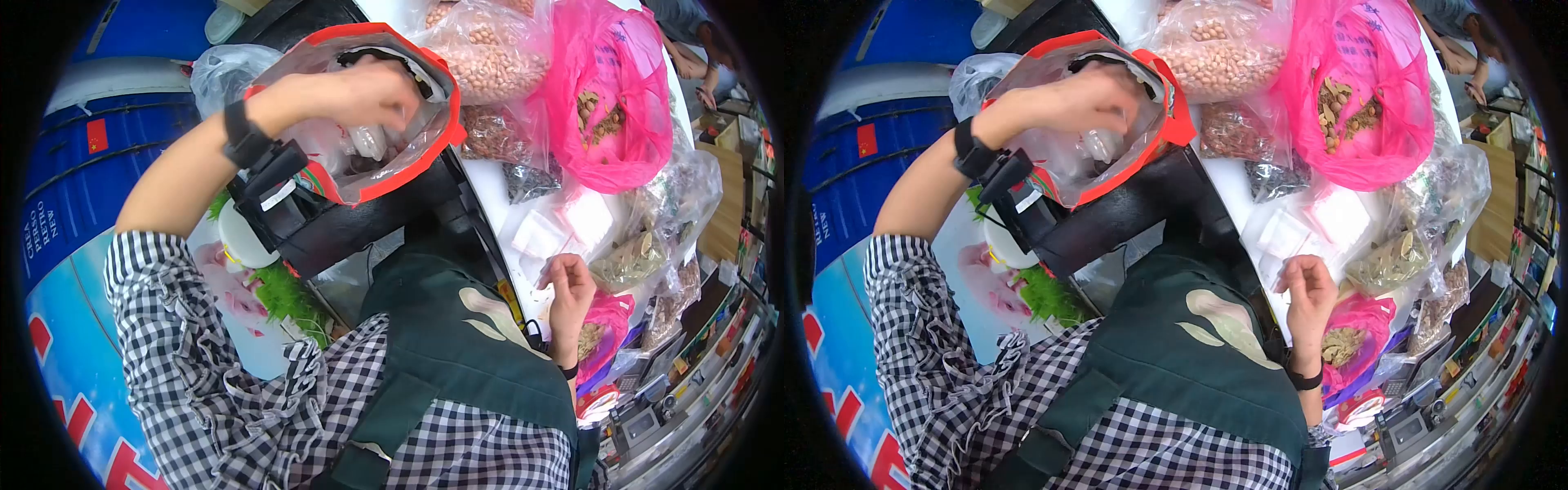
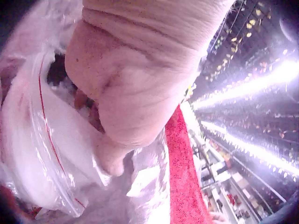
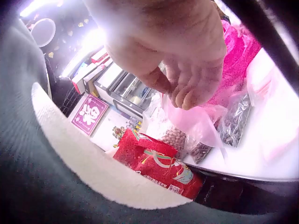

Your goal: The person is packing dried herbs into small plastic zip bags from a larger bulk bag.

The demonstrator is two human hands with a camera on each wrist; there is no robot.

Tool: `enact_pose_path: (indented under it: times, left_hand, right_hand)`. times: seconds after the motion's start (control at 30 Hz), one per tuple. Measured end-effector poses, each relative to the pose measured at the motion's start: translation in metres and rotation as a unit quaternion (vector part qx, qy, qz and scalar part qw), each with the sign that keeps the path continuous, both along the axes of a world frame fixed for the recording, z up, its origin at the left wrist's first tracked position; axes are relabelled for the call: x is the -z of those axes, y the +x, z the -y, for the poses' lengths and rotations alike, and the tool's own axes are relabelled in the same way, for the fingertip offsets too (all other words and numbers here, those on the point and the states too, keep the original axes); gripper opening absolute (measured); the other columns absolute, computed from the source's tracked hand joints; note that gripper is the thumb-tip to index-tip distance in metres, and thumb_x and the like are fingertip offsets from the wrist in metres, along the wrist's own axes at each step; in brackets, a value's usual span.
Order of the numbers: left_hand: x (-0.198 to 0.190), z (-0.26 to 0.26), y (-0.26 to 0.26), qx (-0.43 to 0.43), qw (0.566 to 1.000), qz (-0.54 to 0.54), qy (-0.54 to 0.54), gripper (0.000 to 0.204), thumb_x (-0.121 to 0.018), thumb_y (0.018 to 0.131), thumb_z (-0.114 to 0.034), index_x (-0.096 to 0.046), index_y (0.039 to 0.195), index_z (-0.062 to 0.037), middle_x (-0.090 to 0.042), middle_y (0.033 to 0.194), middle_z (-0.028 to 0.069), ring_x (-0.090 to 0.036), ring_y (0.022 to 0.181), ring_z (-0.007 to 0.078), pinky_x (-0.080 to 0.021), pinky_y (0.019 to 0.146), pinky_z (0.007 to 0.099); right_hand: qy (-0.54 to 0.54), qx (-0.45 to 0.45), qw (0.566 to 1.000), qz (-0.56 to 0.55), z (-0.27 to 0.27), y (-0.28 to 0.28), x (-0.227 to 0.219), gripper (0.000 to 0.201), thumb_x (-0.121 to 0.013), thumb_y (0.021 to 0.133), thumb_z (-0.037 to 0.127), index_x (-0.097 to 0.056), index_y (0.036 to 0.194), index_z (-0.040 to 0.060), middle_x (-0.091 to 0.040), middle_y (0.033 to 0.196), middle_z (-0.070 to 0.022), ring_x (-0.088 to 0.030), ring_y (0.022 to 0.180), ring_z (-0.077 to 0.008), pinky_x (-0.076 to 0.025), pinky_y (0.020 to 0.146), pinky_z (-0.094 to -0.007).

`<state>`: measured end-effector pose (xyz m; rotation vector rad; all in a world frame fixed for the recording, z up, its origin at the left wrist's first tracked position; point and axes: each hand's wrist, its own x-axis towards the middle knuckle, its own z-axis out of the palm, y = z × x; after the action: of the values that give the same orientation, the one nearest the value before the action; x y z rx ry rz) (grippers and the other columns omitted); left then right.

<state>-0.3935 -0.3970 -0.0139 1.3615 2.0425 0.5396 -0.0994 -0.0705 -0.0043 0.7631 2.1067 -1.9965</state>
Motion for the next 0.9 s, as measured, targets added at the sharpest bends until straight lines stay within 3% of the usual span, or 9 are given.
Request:
enact_pose_path:
  times: [0.17,0.23,0.3,0.4,0.53,0.63,0.73,0.83,0.9]
  left_hand:
    - [-0.017,0.027,-0.003,-0.268,0.940,0.130,0.165,0.015,-0.059,0.097,-0.017,-0.062,0.101,-0.0032,-0.065,0.088,0.0033,-0.062,0.081,0.0129,-0.050,0.076,0.0305]
    - [-0.025,0.026,0.007,-0.464,0.805,0.194,0.314,0.017,-0.054,0.102,-0.020,-0.062,0.102,-0.0042,-0.063,0.089,-0.0001,-0.059,0.081,0.0055,-0.050,0.071,0.0249]
    - [-0.023,0.026,0.008,-0.491,0.775,0.191,0.348,0.017,-0.055,0.103,-0.024,-0.061,0.105,-0.0078,-0.063,0.091,-0.0010,-0.059,0.082,0.0048,-0.050,0.073,0.0235]
    - [-0.031,0.007,0.019,-0.599,0.618,0.258,0.439,0.020,-0.054,0.102,-0.022,-0.058,0.107,-0.0027,-0.066,0.094,0.0042,-0.066,0.082,0.0133,-0.057,0.074,0.0318]
    - [-0.046,-0.041,0.051,-0.621,0.562,0.335,0.431,0.021,-0.050,0.104,-0.022,-0.059,0.109,-0.0035,-0.068,0.099,0.0039,-0.067,0.087,0.0153,-0.057,0.077,0.0344]
    - [-0.037,-0.082,0.082,-0.567,0.579,0.411,0.418,0.019,-0.054,0.102,-0.023,-0.058,0.104,-0.0038,-0.066,0.092,0.0038,-0.067,0.080,0.0142,-0.057,0.066,0.0306]
    - [-0.031,-0.126,0.107,-0.557,0.576,0.455,0.389,0.018,-0.054,0.102,-0.023,-0.059,0.103,-0.0056,-0.066,0.093,0.0030,-0.066,0.080,0.0134,-0.058,0.069,0.0322]
    - [-0.016,-0.154,0.122,-0.551,0.591,0.474,0.350,0.018,-0.054,0.102,-0.025,-0.059,0.103,-0.0075,-0.066,0.093,0.0019,-0.067,0.082,0.0124,-0.058,0.072,0.0329]
    - [-0.011,-0.170,0.132,-0.545,0.595,0.501,0.313,0.018,-0.055,0.102,-0.025,-0.059,0.104,-0.0077,-0.066,0.093,0.0016,-0.066,0.082,0.0118,-0.057,0.071,0.0325]
  right_hand:
    - [0.029,0.027,0.998,-0.047,-0.014,-0.011,0.005,0.012,-0.058,0.098,0.008,-0.061,0.092,-0.0022,-0.067,0.097,-0.0110,-0.064,0.085,-0.0155,-0.054,0.074,-0.0298]
    - [-0.055,0.078,0.992,-0.082,-0.015,-0.017,0.006,0.013,-0.057,0.098,0.008,-0.060,0.091,-0.0034,-0.063,0.114,-0.0180,-0.067,0.095,-0.0242,-0.057,0.083,-0.0371]
    - [-0.083,0.091,0.989,-0.077,-0.023,-0.019,0.010,0.010,-0.058,0.096,0.004,-0.059,0.089,-0.0040,-0.060,0.119,-0.0201,-0.067,0.100,-0.0297,-0.057,0.085,-0.0407]
    - [-0.095,0.119,0.983,-0.104,-0.027,-0.022,0.014,0.005,-0.059,0.092,-0.002,-0.058,0.088,-0.0038,-0.060,0.116,-0.0192,-0.067,0.100,-0.0292,-0.057,0.084,-0.0386]
    - [-0.053,0.111,0.983,-0.133,-0.020,-0.036,0.002,0.011,-0.055,0.083,-0.013,-0.058,0.083,-0.0026,-0.064,0.101,-0.0168,-0.064,0.084,-0.0211,-0.053,0.072,-0.0299]
    - [-0.050,0.045,0.976,-0.208,-0.024,-0.036,-0.001,0.017,-0.049,0.080,-0.015,-0.057,0.078,0.0000,-0.063,0.076,-0.0075,-0.056,0.065,-0.0116,-0.043,0.058,-0.0235]
    - [0.164,-0.031,0.970,-0.179,-0.011,-0.031,-0.034,0.014,-0.059,0.081,-0.004,-0.061,0.095,-0.0004,-0.062,0.077,-0.0072,-0.057,0.066,-0.0123,-0.043,0.059,-0.0223]
    - [0.457,-0.130,0.841,-0.257,0.012,-0.040,-0.072,0.040,-0.073,0.083,0.013,-0.060,0.118,-0.0001,-0.062,0.081,-0.0092,-0.062,0.071,-0.0180,-0.048,0.063,-0.0269]
    - [0.492,-0.132,0.834,-0.215,0.020,-0.036,-0.064,0.039,-0.074,0.082,0.017,-0.061,0.116,0.0014,-0.063,0.081,-0.0098,-0.062,0.069,-0.0249,-0.050,0.063,-0.0325]
